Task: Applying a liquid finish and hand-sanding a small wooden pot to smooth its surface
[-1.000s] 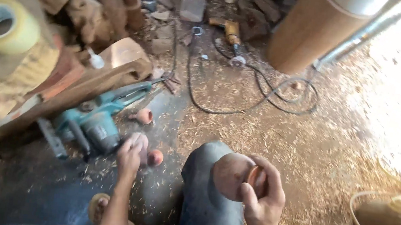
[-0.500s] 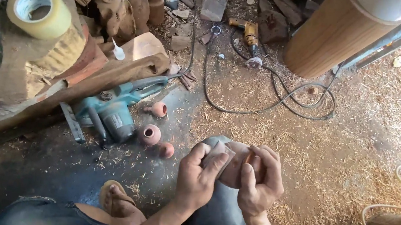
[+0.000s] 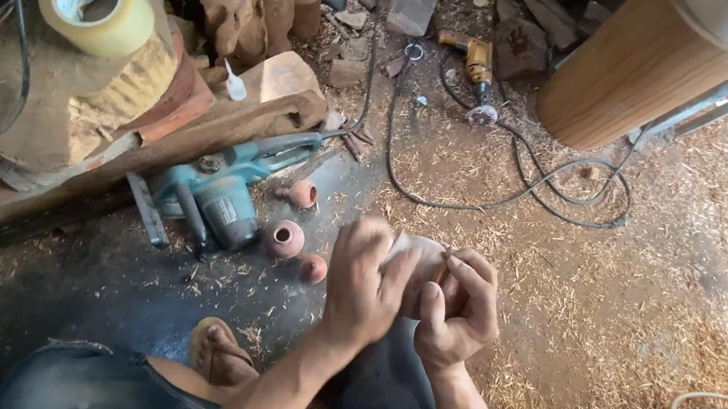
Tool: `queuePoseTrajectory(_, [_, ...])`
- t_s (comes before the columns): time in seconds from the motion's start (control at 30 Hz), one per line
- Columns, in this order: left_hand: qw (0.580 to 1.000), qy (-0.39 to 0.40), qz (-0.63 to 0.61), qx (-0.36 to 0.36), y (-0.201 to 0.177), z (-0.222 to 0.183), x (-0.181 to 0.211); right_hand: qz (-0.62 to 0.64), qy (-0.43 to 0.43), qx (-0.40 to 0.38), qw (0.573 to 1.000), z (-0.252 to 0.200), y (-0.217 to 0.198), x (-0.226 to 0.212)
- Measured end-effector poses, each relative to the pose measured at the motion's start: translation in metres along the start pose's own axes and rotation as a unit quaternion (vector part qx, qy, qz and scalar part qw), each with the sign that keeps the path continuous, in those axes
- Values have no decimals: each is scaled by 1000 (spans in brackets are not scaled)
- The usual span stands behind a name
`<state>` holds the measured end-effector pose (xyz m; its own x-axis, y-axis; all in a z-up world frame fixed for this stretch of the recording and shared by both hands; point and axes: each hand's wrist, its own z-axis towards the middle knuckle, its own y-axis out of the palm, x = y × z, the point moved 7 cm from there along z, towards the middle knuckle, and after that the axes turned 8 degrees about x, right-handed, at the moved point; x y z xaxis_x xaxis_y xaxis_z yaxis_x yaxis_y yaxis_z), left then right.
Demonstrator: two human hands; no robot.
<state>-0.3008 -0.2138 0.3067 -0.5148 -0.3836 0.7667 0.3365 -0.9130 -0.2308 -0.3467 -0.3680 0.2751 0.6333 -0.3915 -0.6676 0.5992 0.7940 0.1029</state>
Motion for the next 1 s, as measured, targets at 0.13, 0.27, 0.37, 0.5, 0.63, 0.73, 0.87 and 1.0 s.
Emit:
queuePoseTrajectory(0.13, [1000, 0, -31, 3, 3, -8, 2, 6, 9, -7, 1000, 2, 9, 3])
queuePoseTrajectory(0.27, [1000, -20, 3, -10, 12, -6, -20, 12, 20, -4, 1000, 0, 17, 6])
queuePoseTrajectory(0.37, [997, -71, -24, -35, 12, 4, -16, 13, 33, -12, 999, 0, 20, 11])
queuePoseTrajectory(0.5, [999, -1, 16, 39, -9, -9, 19, 14, 53, -17, 998, 3, 20, 14])
queuePoseTrajectory(0.63, [994, -96, -31, -49, 22, 5, -42, 32, 49, -33, 998, 6, 27, 12])
queuePoseTrajectory(0.73, [1000, -18, -14, 11, 4, 5, 2, 30, 70, -15, 997, 9, 27, 18])
queuePoseTrajectory(0.87, [998, -61, 6, -28, 14, 8, -33, 23, 91, -13, 995, 6, 27, 15])
queuePoseTrajectory(1.0, [1000, 8, 12, 16, -4, 10, 20, 24, 125, -11, 992, 8, 27, 29])
